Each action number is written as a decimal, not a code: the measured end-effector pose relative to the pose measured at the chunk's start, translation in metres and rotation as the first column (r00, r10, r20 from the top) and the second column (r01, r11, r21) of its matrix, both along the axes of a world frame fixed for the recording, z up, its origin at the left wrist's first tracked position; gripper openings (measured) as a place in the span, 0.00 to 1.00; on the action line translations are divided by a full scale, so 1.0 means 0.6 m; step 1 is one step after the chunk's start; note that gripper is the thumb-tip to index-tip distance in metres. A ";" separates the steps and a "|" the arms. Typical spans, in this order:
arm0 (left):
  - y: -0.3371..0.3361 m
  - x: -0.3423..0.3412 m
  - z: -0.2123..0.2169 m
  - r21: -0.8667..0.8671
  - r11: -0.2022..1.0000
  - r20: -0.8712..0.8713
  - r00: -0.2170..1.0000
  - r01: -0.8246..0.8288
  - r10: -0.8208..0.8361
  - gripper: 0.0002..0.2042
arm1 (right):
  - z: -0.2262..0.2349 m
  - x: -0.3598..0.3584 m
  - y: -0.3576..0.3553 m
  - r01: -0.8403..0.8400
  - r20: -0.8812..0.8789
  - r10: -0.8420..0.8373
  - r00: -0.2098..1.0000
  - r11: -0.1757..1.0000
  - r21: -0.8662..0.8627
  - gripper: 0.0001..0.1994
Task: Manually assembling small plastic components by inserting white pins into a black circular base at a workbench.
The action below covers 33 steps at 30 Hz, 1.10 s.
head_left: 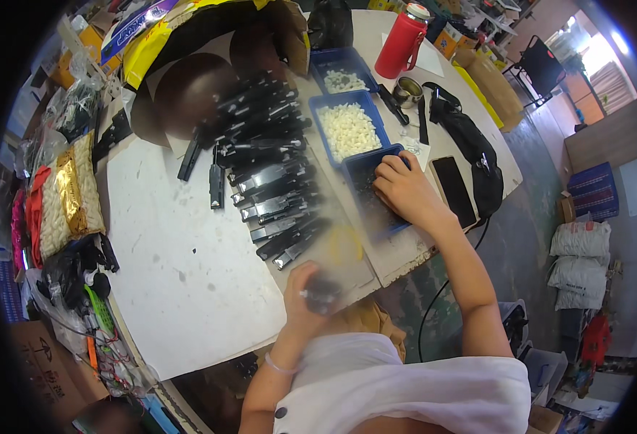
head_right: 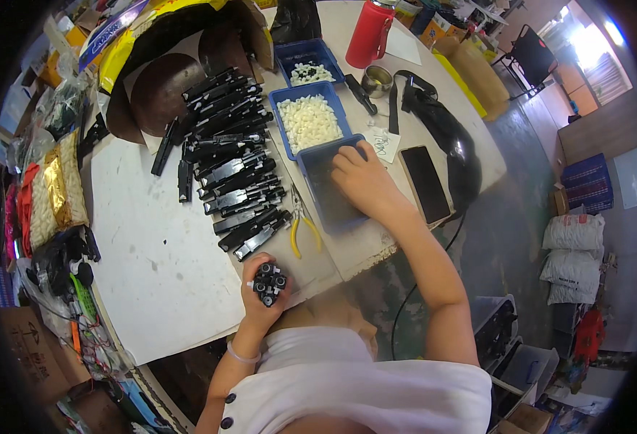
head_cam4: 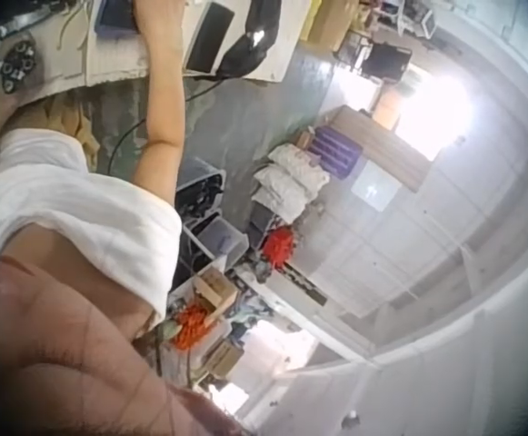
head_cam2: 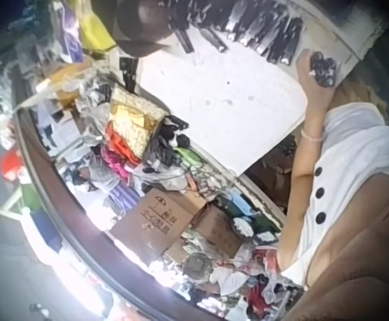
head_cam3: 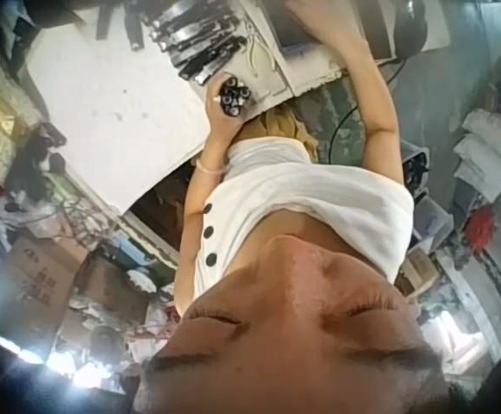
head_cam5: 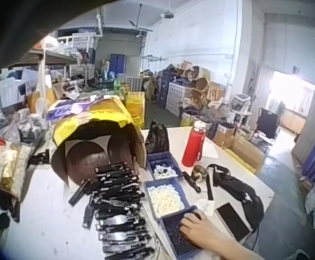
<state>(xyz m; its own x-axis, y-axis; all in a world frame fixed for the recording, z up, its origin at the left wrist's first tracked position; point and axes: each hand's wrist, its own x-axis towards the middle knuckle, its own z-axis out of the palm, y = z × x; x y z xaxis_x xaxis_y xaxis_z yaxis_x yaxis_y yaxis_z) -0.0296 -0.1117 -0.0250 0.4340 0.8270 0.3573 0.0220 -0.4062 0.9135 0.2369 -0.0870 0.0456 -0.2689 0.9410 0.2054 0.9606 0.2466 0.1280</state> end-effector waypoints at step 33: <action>0.000 0.000 -0.005 -0.007 1.000 0.051 0.999 -0.015 0.015 0.25 | 0.109 -0.172 -0.086 -0.571 -0.260 0.555 0.790 0.821 0.017 0.09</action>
<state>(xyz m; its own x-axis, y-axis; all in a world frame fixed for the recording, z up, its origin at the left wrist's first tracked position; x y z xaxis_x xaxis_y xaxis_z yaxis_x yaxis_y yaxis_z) -0.0296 -0.1117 -0.0280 0.4025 0.8358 0.3735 -0.0189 -0.4003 0.9162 0.1339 -0.1384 0.1108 -0.7040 0.6509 0.2841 0.6467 0.7529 -0.1223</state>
